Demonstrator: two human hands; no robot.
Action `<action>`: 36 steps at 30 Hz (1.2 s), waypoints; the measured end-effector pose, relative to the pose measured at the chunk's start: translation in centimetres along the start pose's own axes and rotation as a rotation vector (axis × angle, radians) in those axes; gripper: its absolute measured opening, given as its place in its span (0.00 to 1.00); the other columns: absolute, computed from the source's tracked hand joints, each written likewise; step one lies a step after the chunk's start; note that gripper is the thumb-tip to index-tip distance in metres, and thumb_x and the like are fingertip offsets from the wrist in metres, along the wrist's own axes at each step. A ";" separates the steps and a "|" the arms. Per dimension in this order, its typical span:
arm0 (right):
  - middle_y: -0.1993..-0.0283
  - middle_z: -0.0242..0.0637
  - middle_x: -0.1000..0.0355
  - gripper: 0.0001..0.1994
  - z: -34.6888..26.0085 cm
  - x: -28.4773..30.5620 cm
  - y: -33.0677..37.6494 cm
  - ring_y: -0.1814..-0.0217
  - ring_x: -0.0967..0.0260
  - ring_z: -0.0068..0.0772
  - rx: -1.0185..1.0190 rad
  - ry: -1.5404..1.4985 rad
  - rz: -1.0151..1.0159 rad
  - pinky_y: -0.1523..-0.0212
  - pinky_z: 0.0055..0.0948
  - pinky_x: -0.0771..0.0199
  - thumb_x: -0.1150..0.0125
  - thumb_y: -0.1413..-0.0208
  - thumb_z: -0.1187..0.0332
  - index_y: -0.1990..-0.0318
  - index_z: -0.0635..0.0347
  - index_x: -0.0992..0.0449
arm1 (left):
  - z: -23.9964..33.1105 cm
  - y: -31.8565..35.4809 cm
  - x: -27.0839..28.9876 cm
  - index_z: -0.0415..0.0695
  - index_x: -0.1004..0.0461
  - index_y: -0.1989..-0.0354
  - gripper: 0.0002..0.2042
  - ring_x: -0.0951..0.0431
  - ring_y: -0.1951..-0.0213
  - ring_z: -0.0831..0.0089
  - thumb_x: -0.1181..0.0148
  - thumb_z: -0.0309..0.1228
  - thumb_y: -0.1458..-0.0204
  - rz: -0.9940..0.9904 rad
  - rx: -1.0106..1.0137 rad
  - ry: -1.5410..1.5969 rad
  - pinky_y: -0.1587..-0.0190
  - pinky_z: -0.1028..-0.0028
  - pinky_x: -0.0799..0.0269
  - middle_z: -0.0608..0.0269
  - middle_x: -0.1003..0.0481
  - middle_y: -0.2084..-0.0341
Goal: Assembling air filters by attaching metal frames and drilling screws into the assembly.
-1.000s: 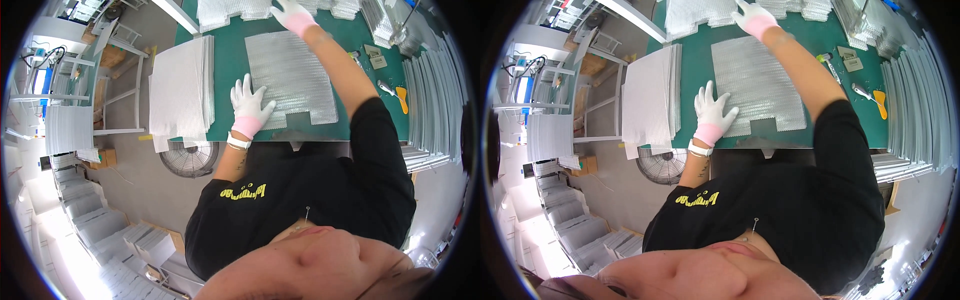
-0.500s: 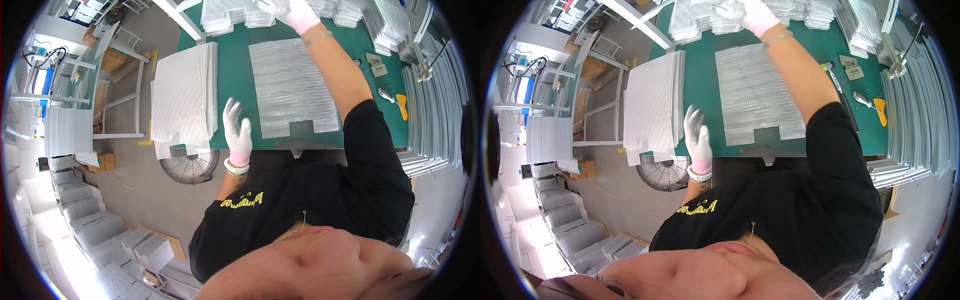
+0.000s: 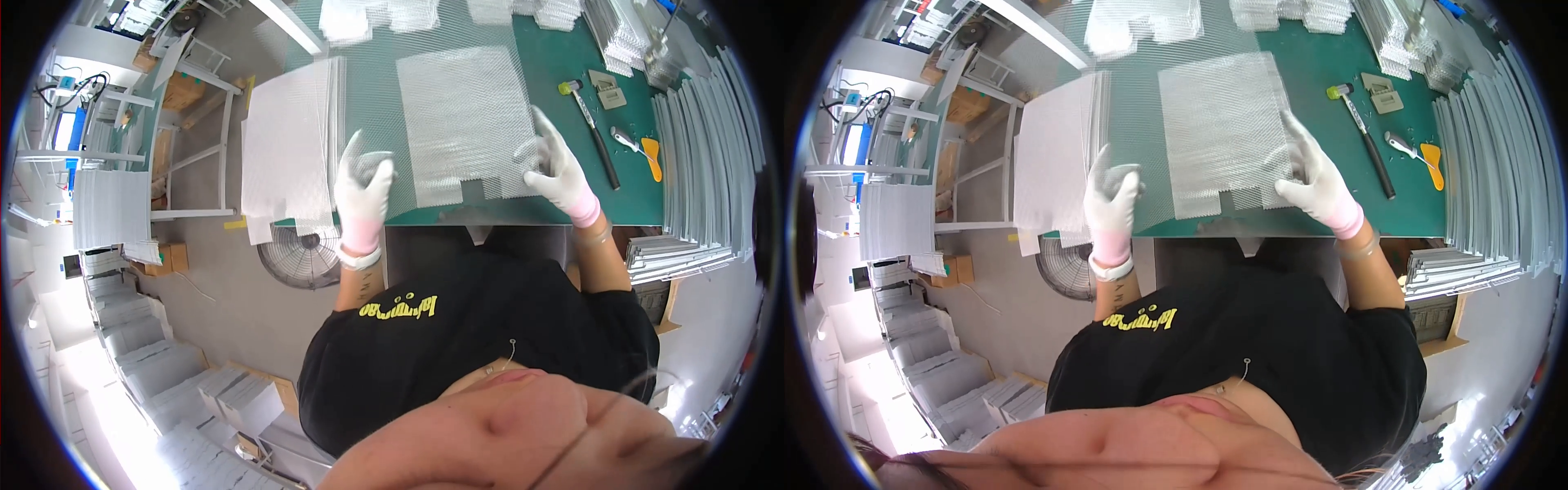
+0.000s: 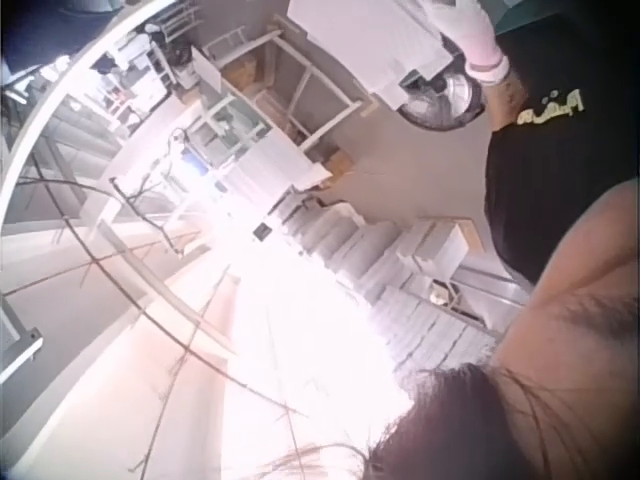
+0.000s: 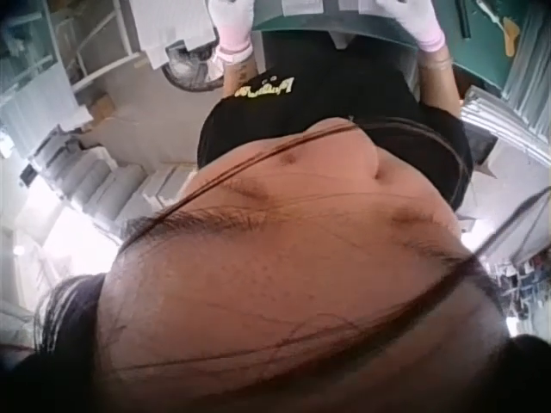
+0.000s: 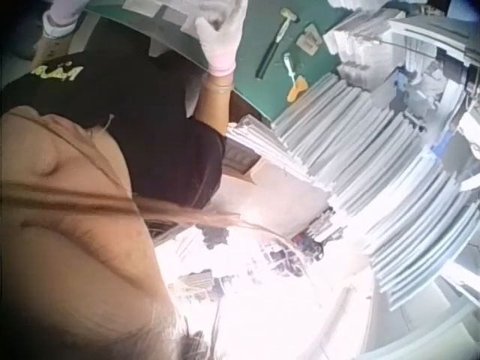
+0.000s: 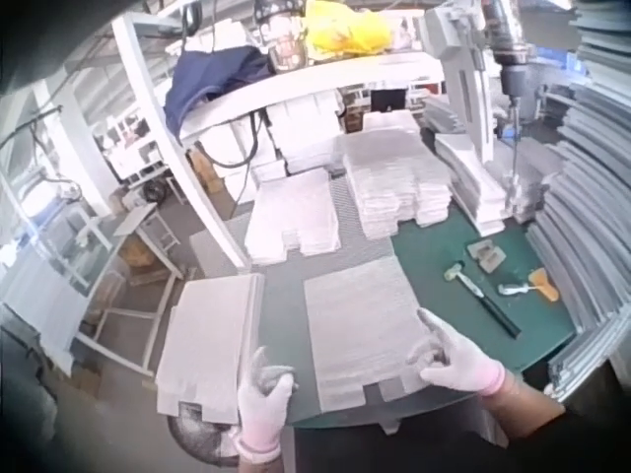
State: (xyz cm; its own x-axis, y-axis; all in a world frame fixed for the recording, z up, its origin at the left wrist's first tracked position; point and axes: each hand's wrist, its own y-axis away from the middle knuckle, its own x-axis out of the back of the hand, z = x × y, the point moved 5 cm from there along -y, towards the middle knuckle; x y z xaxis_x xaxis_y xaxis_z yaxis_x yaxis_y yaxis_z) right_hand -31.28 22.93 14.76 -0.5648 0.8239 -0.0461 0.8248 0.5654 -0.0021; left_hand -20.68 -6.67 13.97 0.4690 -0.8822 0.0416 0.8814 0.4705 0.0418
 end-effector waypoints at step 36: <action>0.47 0.49 0.25 0.28 6.2 3.5 0.5 0.46 0.26 0.50 -0.119 1.104 0.251 0.45 0.40 0.26 0.37 0.43 0.56 0.36 0.54 0.30 | -6.3 -3.0 -6.6 0.40 0.34 0.34 0.35 0.26 0.48 0.49 0.32 0.41 0.50 -0.036 -0.294 -1.002 0.45 0.59 0.28 0.47 0.29 0.49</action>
State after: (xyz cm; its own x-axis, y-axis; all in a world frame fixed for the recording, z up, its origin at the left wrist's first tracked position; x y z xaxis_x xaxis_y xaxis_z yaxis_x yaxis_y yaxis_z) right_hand -32.68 25.84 8.39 -0.1451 0.4653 0.8732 0.9433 0.3313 -0.0198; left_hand -26.06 -2.39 7.32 0.2986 -0.4146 0.8596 0.9360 0.3029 -0.1791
